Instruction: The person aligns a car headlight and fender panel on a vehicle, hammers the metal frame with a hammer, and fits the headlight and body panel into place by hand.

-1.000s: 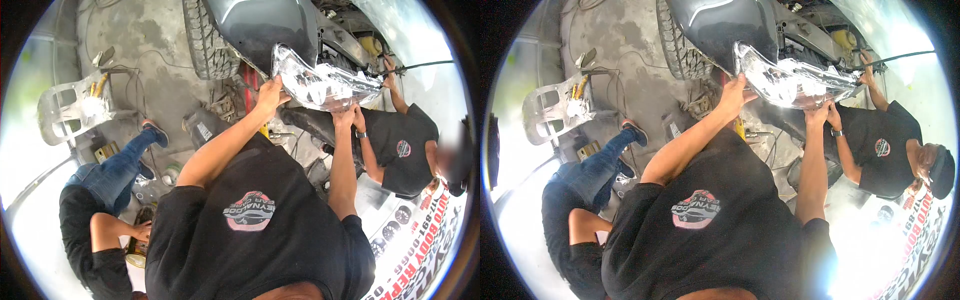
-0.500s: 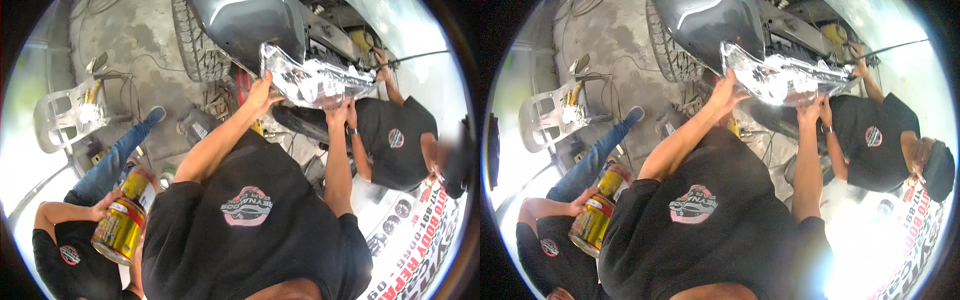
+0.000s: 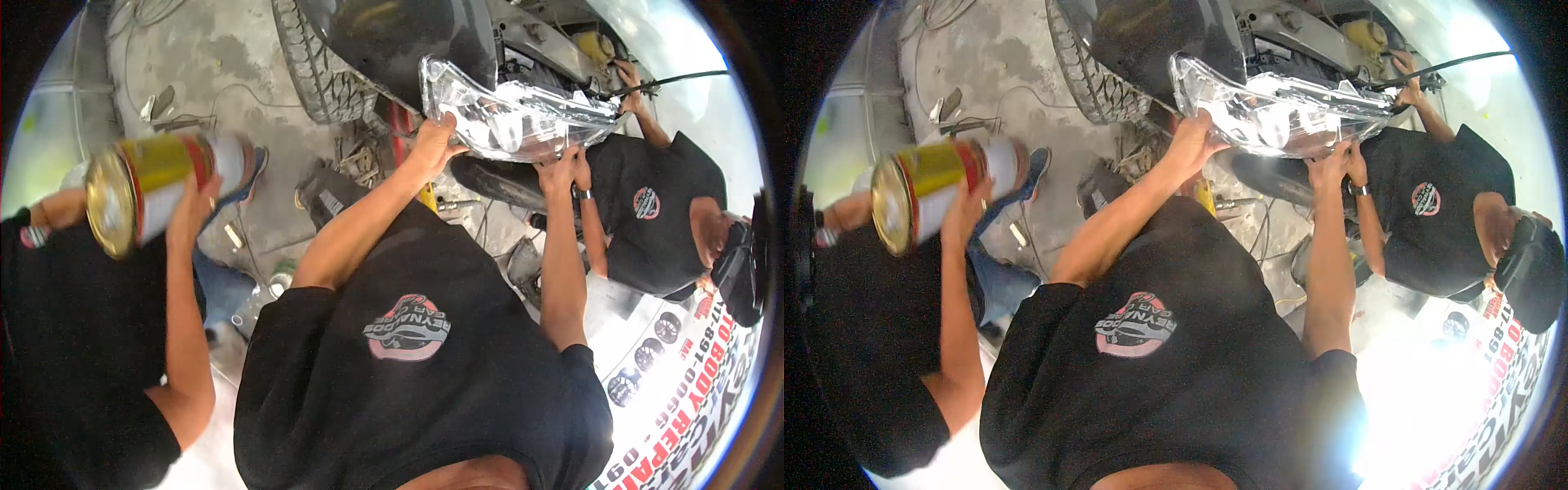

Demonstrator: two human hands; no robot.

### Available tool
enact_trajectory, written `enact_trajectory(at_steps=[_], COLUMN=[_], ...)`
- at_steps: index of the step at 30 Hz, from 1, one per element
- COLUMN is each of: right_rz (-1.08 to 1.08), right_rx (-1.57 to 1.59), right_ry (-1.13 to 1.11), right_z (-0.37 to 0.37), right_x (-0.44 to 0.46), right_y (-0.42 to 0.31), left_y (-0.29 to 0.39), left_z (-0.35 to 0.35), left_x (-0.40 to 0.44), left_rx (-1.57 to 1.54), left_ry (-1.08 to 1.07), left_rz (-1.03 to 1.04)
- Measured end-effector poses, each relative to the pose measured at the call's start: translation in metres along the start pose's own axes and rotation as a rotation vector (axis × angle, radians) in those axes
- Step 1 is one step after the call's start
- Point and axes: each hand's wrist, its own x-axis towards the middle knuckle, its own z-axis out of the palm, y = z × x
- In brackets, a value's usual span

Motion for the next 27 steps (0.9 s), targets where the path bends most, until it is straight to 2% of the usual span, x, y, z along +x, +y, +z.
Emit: enact_trajectory(at_steps=[4,9,11,14,15,18,22,27], right_rz=[0.021,-0.022,0.002,-0.069,-0.149,-0.199,-0.175,-0.191], right_rx=[-0.007,0.019,-0.096,-0.157,-0.115,-0.057,-0.103,-0.082], right_ry=[0.038,-0.007,-0.134,-0.206,-0.170,-0.122,-0.031,-0.033], right_z=[0.020,0.002,-0.018,-0.016,-0.007,0.005,0.016,0.017], right_x=[-0.019,-0.011,-0.009,-0.030,-0.040,-0.053,-0.057,-0.061], right_y=[-0.013,-0.002,0.001,0.004,0.009,0.014,0.013,0.011], left_y=[0.001,0.014,0.015,0.012,0.011,0.018,0.015,0.022], left_z=[0.004,0.020,0.021,0.011,0.006,0.015,0.003,-0.001], left_x=[-0.002,-0.008,-0.011,-0.007,-0.005,-0.007,-0.001,-0.006], left_rx=[-0.020,-0.014,-0.018,-0.018,-0.033,-0.018,-0.045,0.045], left_ry=[0.064,0.069,0.069,0.079,0.073,0.116,0.023,-0.022], left_rz=[-0.013,-0.013,-0.022,-0.064,-0.062,-0.088,-0.094,-0.183])
